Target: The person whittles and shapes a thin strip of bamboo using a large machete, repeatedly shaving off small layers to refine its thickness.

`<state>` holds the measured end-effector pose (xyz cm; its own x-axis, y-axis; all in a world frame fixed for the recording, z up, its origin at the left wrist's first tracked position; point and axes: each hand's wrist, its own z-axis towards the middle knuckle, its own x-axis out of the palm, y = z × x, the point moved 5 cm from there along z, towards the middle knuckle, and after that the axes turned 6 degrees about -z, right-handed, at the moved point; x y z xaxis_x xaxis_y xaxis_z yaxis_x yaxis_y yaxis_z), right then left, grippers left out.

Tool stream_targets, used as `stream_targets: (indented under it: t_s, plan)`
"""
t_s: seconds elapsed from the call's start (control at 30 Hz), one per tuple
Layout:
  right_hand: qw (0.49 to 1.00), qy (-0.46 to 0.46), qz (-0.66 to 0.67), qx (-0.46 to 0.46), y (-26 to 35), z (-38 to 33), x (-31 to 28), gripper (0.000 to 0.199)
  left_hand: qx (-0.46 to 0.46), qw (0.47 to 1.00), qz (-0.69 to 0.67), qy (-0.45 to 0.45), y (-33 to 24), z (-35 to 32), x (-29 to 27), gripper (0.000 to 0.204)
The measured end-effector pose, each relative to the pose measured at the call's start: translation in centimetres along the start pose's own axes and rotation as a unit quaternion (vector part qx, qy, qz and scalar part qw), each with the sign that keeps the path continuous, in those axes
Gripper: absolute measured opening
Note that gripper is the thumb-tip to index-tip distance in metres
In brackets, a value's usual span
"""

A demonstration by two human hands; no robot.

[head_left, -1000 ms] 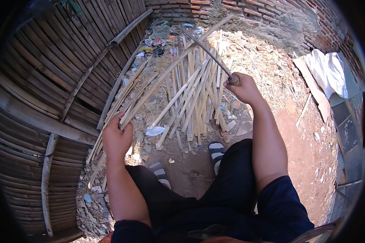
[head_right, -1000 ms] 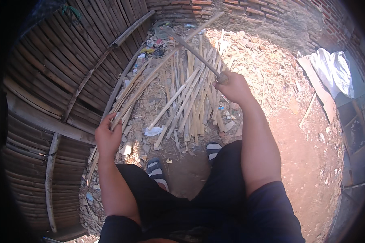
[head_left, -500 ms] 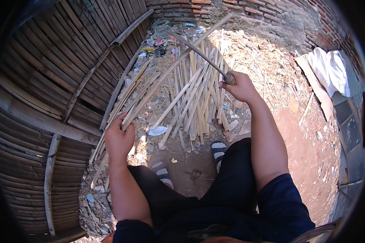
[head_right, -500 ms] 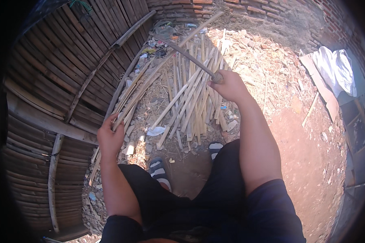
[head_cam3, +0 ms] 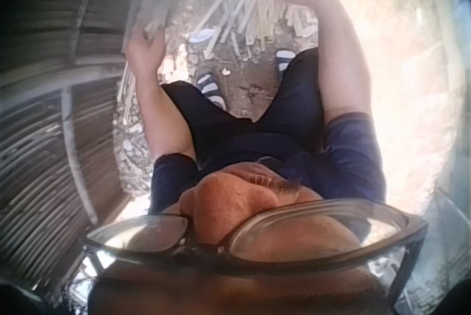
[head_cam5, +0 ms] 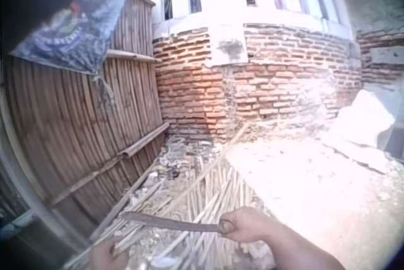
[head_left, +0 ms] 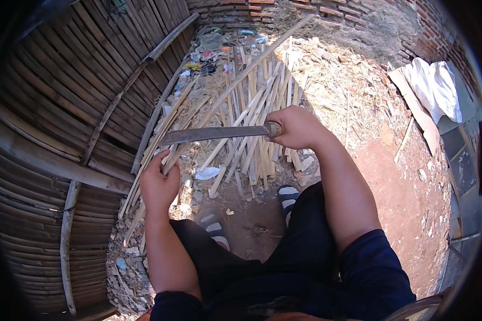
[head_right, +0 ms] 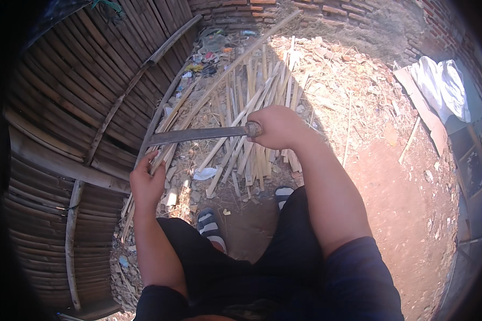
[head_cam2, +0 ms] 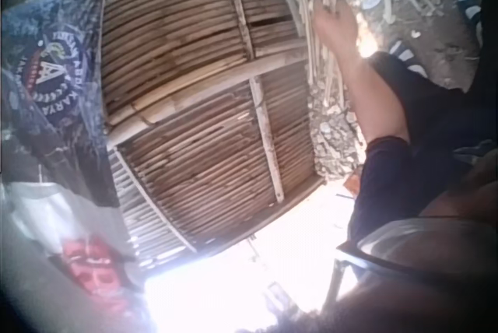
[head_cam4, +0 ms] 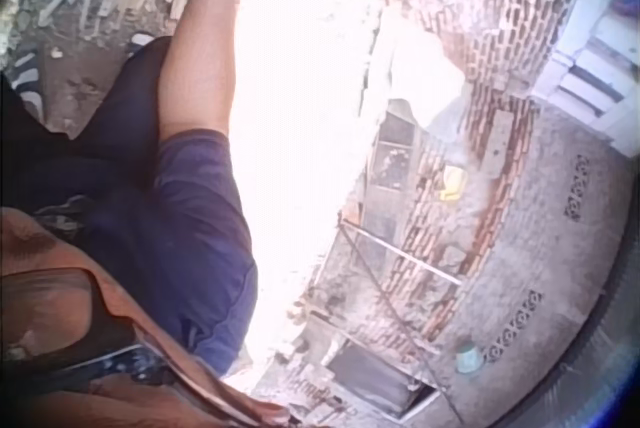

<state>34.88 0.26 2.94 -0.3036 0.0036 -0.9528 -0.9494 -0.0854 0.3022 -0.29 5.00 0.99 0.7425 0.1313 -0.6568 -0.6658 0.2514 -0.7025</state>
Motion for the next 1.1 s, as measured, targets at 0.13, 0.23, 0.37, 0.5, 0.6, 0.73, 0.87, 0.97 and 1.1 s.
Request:
stream_targets:
  t_s: [0.13,0.23,0.37,0.5,0.6,0.73,0.87,0.97,1.1]
  plan:
    - [0.972,-0.128,0.109,0.165,-7.4,-0.4,-0.6,0.034,0.01,0.999,-0.017,-0.025,1.6,0.7,-0.1,0.04]
    - [0.953,-0.187,0.122,0.202,-9.0,-1.3,-1.0,0.036,0.025,0.999,-0.009,-0.038,2.4,0.8,-0.1,0.041]
    - [0.984,-0.108,0.067,0.124,-6.0,-1.2,-0.9,0.035,0.001,1.0,-0.015,-0.027,0.2,0.4,0.2,0.041]
    - [1.0,0.01,-0.003,0.015,-0.5,-0.3,0.0,0.034,-0.002,1.0,-0.016,-0.003,0.7,0.1,0.6,0.04]
    - [0.999,0.021,-0.032,-0.015,1.0,-0.1,0.0,0.035,0.004,1.0,-0.023,0.006,0.6,0.1,0.6,0.037]
    - [0.992,-0.068,0.059,0.091,-5.3,0.4,0.5,0.04,0.007,1.0,-0.022,-0.016,0.7,0.2,0.0,0.039]
    - [0.963,-0.115,0.102,0.223,-8.8,-0.8,-0.7,0.045,0.033,0.999,0.008,-0.042,1.3,0.5,-0.1,0.04]
    - [0.978,-0.099,0.088,0.159,-7.3,-0.8,-0.5,0.042,0.01,1.0,0.006,-0.022,0.8,0.5,0.0,0.04]
    - [0.997,-0.07,0.02,0.027,-2.5,-0.2,0.5,0.032,0.013,1.0,-0.018,-0.022,0.8,0.2,0.6,0.039]
